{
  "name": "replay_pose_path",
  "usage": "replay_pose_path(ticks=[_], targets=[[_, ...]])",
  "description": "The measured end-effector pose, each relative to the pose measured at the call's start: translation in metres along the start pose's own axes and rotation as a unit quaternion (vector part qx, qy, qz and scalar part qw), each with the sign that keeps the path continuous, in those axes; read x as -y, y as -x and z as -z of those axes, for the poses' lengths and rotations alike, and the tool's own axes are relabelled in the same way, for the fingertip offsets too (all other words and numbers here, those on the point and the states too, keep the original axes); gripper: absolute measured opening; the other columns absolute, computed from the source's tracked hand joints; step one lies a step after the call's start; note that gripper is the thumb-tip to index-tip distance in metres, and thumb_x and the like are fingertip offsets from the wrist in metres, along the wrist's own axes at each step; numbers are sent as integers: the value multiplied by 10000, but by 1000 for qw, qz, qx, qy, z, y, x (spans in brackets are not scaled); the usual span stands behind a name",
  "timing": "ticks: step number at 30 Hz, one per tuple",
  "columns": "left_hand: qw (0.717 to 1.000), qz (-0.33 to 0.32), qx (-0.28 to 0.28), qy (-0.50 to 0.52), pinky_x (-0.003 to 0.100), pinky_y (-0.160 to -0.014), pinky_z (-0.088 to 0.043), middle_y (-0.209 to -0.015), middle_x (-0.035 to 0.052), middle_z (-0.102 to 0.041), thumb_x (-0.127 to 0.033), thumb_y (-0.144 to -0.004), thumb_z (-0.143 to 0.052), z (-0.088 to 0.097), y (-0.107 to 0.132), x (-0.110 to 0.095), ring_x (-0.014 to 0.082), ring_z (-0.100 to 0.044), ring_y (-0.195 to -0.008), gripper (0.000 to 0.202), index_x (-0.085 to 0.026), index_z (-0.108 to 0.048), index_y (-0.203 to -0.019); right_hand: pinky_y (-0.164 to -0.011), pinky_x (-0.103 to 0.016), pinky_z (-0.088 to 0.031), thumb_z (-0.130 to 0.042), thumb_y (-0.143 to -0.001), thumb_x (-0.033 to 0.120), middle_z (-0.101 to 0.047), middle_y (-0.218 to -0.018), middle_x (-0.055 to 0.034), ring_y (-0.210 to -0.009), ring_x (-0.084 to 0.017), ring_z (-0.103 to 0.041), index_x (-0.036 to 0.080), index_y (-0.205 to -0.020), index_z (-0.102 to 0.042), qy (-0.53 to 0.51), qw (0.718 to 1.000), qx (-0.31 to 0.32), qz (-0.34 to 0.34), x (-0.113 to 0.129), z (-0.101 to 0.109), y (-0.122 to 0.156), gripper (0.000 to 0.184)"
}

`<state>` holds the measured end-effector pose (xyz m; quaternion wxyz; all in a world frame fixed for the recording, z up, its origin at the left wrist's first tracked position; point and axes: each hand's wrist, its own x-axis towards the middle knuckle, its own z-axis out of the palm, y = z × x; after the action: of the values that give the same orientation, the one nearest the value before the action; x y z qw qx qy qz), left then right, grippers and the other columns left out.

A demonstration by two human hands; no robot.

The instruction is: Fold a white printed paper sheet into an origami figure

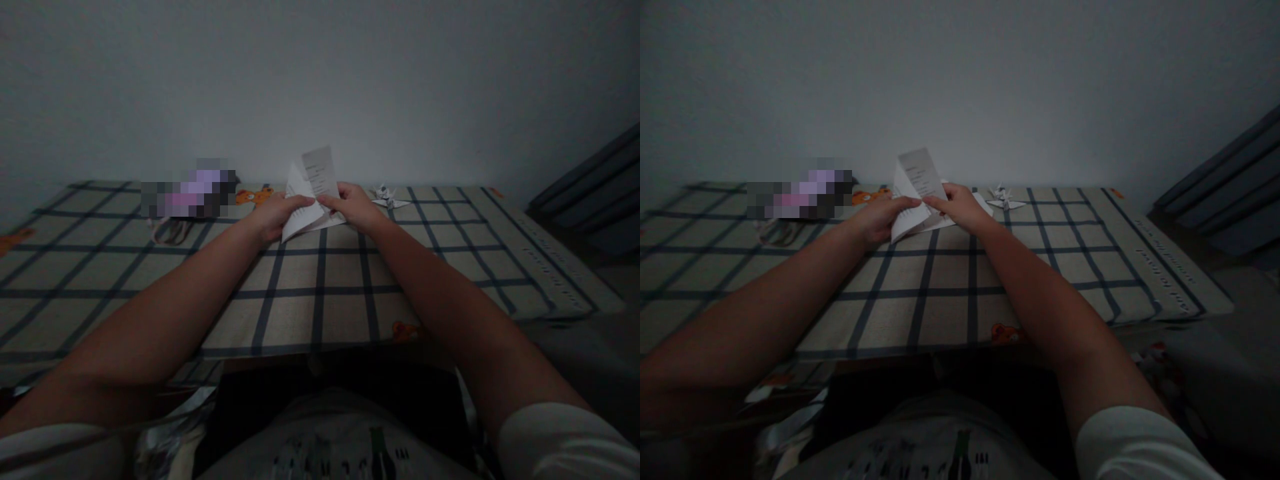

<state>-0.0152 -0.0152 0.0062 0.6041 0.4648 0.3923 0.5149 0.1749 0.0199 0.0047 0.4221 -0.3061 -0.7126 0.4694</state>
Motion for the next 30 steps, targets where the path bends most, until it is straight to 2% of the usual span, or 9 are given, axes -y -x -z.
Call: replay_pose_path(ticks=[5,12,18,23,27,30], targets=[[1000,6,5,-16,364,-918,-584,-1065,142,-758,-142,-736,-720,1,-1,-1,220,-743,-874,385,-104,-683,-1118,-627,-223,-481,-761,-736,441,-721,-883,-33,-690,-109,-588,162,-926,-707,-22,999,-1,-28,-3,2,-2,341],[999,-8,2,-33,397,-956,-565,-1130,152,-742,-186,-768,-718,4,-4,1,253,-733,-971,380,-125,-680,-1141,-580,-217,-441,-756,-732,358,-703,-827,-22,-604,-82,-536,149,-923,-710,-61,995,43,-69,1,5,2,287],[999,21,2,-29,385,-930,-580,-1142,134,-741,-205,-771,-733,-1,2,-5,247,-732,-959,343,-142,-699,-1107,-565,-217,-419,-759,-728,352,-678,-779,-14,-598,-84,-517,150,-891,-697,-67,995,21,-72,0,6,1,267],[999,16,34,-35,352,-923,-577,-1148,111,-743,-111,-703,-755,-4,7,-7,256,-712,-1037,397,-169,-714,-1094,-554,-231,-393,-755,-732,373,-663,-773,-15,-586,-89,-491,160,-847,-678,-52,997,15,-61,-1,6,1,254],[999,4,31,-43,383,-927,-571,-1149,120,-740,-128,-682,-770,-4,7,-6,286,-708,-1054,402,-171,-723,-1079,-555,-231,-390,-755,-730,376,-655,-779,-11,-589,-87,-491,160,-874,-675,-57,995,33,-68,0,5,2,272],[998,-15,24,-54,402,-983,-544,-1200,122,-722,-131,-645,-789,-2,5,-4,309,-674,-1135,447,-169,-722,-1085,-555,-222,-394,-759,-727,373,-639,-759,-2,-590,-81,-495,157,-872,-667,-66,993,46,-81,0,5,2,276]])
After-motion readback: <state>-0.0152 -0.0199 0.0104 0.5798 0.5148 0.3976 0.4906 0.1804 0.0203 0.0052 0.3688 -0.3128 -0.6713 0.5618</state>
